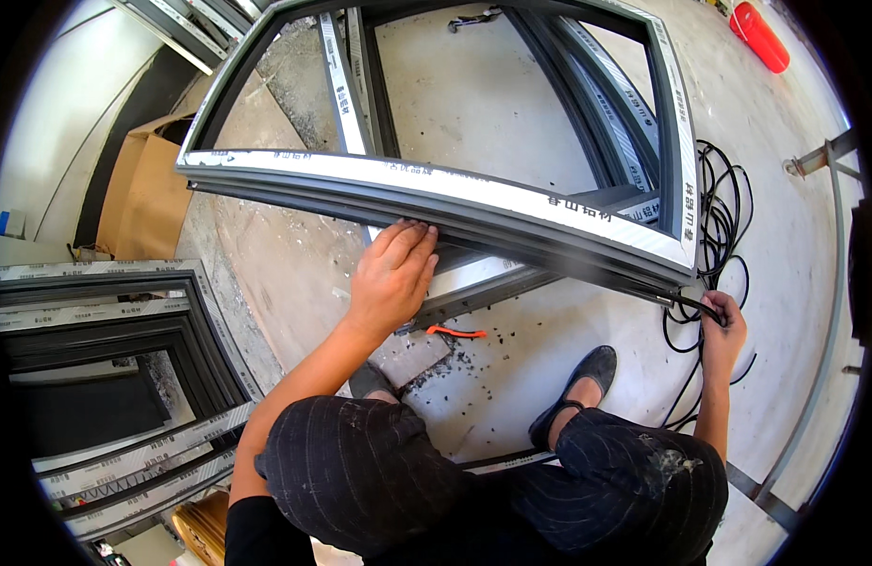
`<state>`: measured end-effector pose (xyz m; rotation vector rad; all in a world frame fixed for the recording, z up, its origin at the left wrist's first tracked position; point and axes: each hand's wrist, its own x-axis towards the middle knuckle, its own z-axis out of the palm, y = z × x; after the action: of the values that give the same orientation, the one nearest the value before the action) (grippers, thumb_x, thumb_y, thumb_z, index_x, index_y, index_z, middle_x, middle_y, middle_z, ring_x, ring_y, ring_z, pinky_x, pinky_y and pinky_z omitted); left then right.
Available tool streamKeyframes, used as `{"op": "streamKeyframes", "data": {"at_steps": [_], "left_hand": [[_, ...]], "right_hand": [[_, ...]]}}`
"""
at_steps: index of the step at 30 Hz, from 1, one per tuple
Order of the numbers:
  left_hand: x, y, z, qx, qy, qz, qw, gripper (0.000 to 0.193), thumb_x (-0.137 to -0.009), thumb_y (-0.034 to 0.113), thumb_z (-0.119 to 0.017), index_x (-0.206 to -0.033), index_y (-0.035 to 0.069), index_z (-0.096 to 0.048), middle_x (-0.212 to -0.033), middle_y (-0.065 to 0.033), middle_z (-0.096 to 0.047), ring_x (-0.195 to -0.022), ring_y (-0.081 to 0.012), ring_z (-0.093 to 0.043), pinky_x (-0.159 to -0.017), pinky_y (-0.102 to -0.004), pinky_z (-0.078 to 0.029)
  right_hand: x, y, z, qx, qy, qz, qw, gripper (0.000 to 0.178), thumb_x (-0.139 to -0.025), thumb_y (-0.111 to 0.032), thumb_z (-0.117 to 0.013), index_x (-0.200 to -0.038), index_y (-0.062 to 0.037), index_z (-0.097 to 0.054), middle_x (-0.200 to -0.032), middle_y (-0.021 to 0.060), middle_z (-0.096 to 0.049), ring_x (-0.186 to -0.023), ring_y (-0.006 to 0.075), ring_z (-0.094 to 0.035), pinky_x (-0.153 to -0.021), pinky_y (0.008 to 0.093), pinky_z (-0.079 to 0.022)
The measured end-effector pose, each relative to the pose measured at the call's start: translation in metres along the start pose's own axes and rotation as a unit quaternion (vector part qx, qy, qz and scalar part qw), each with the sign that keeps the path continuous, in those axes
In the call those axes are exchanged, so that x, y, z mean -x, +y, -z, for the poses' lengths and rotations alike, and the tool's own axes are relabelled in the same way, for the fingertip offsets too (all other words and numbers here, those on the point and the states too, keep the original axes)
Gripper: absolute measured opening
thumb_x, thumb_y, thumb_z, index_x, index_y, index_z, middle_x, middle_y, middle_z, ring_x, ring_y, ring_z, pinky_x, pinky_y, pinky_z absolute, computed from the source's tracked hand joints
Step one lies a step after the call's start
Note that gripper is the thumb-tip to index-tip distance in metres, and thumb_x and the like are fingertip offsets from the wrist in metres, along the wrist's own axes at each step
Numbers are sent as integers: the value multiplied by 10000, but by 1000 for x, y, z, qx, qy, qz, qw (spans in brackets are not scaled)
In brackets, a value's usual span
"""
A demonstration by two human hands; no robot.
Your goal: The person installs a rubber seal onto a metal window frame. They use pliers to cut the seal and then press it into the frame's groove by hand.
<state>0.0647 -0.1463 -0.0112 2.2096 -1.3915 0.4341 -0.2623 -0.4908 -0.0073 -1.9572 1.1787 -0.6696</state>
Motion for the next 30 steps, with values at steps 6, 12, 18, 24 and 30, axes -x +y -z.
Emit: {"op": "streamKeyframes", "data": {"at_steps": [6, 12, 18, 24, 30], "left_hand": [[0, 3, 1, -7, -14, -10, 1000, 314, -835, 80, -665, -1143, 20, -682, -1114, -98, -632, -1053, -305, -599, -909, -379, -496], [-14, 24, -3, 24, -45, -78, 996, 362, -776, 80, -694, -1131, 12, -676, -1124, -89, -623, -1042, -271, -599, -894, -371, -496], [-15, 28, -17, 7, -2, -110, 994, 310, -739, 70, -705, -1044, 17, -695, -1040, -59, -652, -983, -225, -620, -847, -345, -497], [-31, 45, -8, 57, -29, -133, 989, 343, -738, 61, -708, -1076, 8, -693, -1056, -66, -642, -984, -239, -624, -848, -355, -504], [-26, 55, -32, 55, -25, -175, 983, 359, -731, 71, -649, -1079, -8, -681, -1070, -75, -621, -997, -232, -608, -853, -348, -503]], "right_hand": [[-2, -1, -2, -11, -23, 0, 1000, 72, -874, 0, -659, -940, 28, -652, -819, -2, -634, -761, 60, -566, -704, 204, -442], [-1, 8, 1, -13, -47, 1, 999, 62, -863, 2, -668, -914, 26, -641, -765, -13, -601, -701, 52, -515, -647, 207, -417], [1, 12, 4, -4, -56, 11, 998, 70, -851, 10, -671, -914, 22, -644, -764, -7, -608, -695, 57, -532, -645, 207, -424], [5, 3, 4, 8, -69, 12, 997, 45, -859, 34, -646, -904, 29, -641, -766, -5, -621, -702, 54, -545, -648, 207, -425], [6, 6, 2, 7, -76, 2, 997, 31, -866, 14, -653, -896, 19, -643, -760, 0, -622, -691, 56, -540, -635, 208, -419]]}}
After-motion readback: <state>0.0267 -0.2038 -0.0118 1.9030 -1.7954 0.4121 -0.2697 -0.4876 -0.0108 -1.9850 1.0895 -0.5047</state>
